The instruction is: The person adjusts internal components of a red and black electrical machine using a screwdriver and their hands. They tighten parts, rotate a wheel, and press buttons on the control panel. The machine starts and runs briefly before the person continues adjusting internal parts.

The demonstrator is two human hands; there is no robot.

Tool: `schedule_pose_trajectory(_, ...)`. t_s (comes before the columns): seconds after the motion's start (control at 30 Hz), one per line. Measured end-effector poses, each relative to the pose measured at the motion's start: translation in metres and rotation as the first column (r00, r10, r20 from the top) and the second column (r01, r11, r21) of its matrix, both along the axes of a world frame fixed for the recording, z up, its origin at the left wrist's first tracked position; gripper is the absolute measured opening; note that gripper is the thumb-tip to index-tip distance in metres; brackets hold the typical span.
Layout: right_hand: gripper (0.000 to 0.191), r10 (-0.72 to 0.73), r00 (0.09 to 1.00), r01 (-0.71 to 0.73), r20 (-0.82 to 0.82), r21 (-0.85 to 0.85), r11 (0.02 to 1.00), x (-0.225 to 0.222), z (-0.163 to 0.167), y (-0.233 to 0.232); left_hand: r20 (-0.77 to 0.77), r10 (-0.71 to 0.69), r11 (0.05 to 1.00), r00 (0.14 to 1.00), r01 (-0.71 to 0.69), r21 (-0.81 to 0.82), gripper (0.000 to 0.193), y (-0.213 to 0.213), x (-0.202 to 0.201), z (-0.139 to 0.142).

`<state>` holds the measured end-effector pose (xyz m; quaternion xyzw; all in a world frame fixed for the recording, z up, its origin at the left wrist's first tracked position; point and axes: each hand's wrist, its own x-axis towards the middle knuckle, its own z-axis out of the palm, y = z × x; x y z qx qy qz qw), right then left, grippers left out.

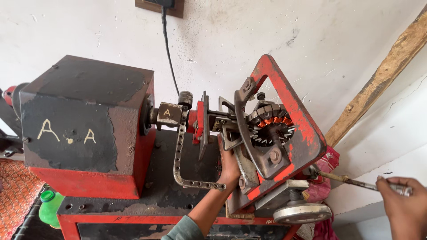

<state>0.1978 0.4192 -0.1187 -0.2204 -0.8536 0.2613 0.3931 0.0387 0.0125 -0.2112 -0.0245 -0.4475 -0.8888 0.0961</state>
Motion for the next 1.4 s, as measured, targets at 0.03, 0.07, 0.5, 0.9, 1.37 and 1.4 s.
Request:
schedule_pose_trajectory(0.03,0.031,-0.051,0.998,0.05,0.045,0.038,0.998,-0.007,0.008,-0.003,-0.055,0.111,0.98,0.992,-0.119,-0.161,0.046,-0.001,0.003,0.002)
schedule_pose_trajectory(0.07,0.031,-0.022,0.999,0.02,0.034,0.045,0.999,-0.014,0.014,-0.005,-0.121,0.211,0.92,0.97,-0.239,-0.312,0.054,-0.003,0.008,0.004)
schedule_pose_trajectory(0.5,0.033,0.198,0.977,-0.205,0.084,0.08,0.976,-0.095,0.039,0.032,-0.221,0.175,0.968,0.959,-0.209,-0.137,0.028,-0.014,0.023,0.032)
schedule_pose_trajectory(0.9,0.026,-0.078,0.991,0.011,0.105,0.53,0.848,-0.2,0.093,-0.058,-0.206,0.13,0.987,0.97,-0.146,-0.065,0.049,-0.003,-0.003,-0.001)
schedule_pose_trajectory(1.37,0.028,-0.117,0.966,-0.026,0.23,0.538,0.843,-0.252,0.089,-0.086,0.015,-0.111,0.989,0.994,0.109,0.096,0.024,-0.017,-0.013,-0.045)
schedule_pose_trajectory(1.4,0.03,-0.094,0.958,-0.058,0.27,0.505,0.861,-0.25,0.091,-0.087,-0.028,-0.106,0.991,0.994,0.108,0.079,0.021,-0.018,-0.012,-0.047)
